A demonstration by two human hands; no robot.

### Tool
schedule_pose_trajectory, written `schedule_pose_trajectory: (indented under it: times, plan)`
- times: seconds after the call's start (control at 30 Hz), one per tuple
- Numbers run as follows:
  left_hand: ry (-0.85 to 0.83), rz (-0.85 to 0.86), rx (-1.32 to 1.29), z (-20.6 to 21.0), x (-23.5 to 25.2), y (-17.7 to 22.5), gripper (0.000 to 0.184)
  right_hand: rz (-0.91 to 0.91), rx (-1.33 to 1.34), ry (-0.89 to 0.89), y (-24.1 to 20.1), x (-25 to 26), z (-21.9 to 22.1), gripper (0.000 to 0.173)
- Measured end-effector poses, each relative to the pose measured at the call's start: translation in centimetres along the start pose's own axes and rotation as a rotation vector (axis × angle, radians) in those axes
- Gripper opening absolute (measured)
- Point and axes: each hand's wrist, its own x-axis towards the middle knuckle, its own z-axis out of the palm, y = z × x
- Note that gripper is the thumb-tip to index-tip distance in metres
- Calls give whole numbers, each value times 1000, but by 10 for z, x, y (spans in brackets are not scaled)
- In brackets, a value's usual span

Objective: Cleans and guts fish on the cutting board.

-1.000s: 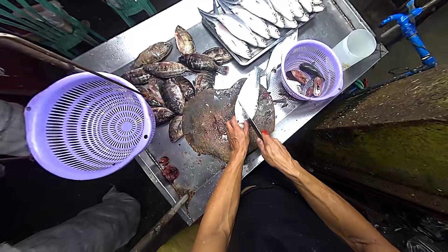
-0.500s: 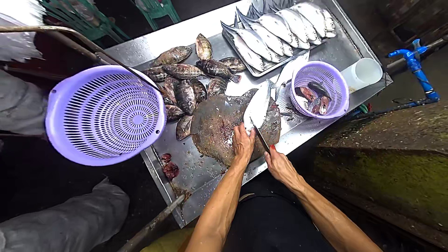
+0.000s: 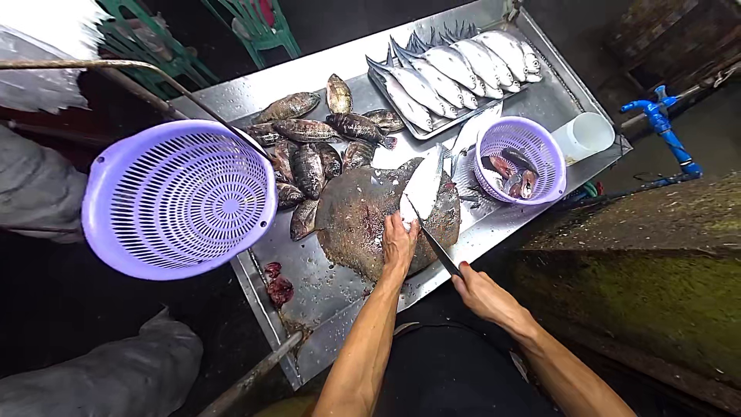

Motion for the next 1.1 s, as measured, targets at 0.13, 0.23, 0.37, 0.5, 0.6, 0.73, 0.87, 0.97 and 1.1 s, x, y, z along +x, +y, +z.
schedule_pose_trajectory:
  times: [0.13, 0.23, 0.37, 0.5, 0.6, 0.73, 0.87, 0.97, 1.1]
  plan:
    - [-26, -120, -29, -16, 14, 17, 57, -46, 76, 125, 13, -21, -20, 39]
    - [-38, -128, 1, -10, 30, 30, 65, -88, 110, 247, -5, 4, -33, 41]
    - [-61, -157, 92, 2, 42, 40, 70, -77, 87, 182, -20, 34, -40, 42]
    - [-22, -160, 128, 10, 44, 39, 63, -12, 39, 119, -21, 22, -31, 43]
    - [-22, -170, 135, 11, 44, 40, 61, 18, 1, 97, -30, 21, -33, 44]
    - [-20, -178, 136, 11, 46, 40, 58, -46, 48, 180, -55, 66, -48, 46]
    - [-27, -189, 110, 10, 44, 38, 59, -53, -2, 156, -47, 55, -40, 47]
    - [-36, -190, 133, 9, 48, 41, 60, 1, -30, 109, -36, 33, -35, 47]
    - [-59, -204, 133, 6, 49, 41, 59, -37, 30, 213, -74, 90, -51, 49]
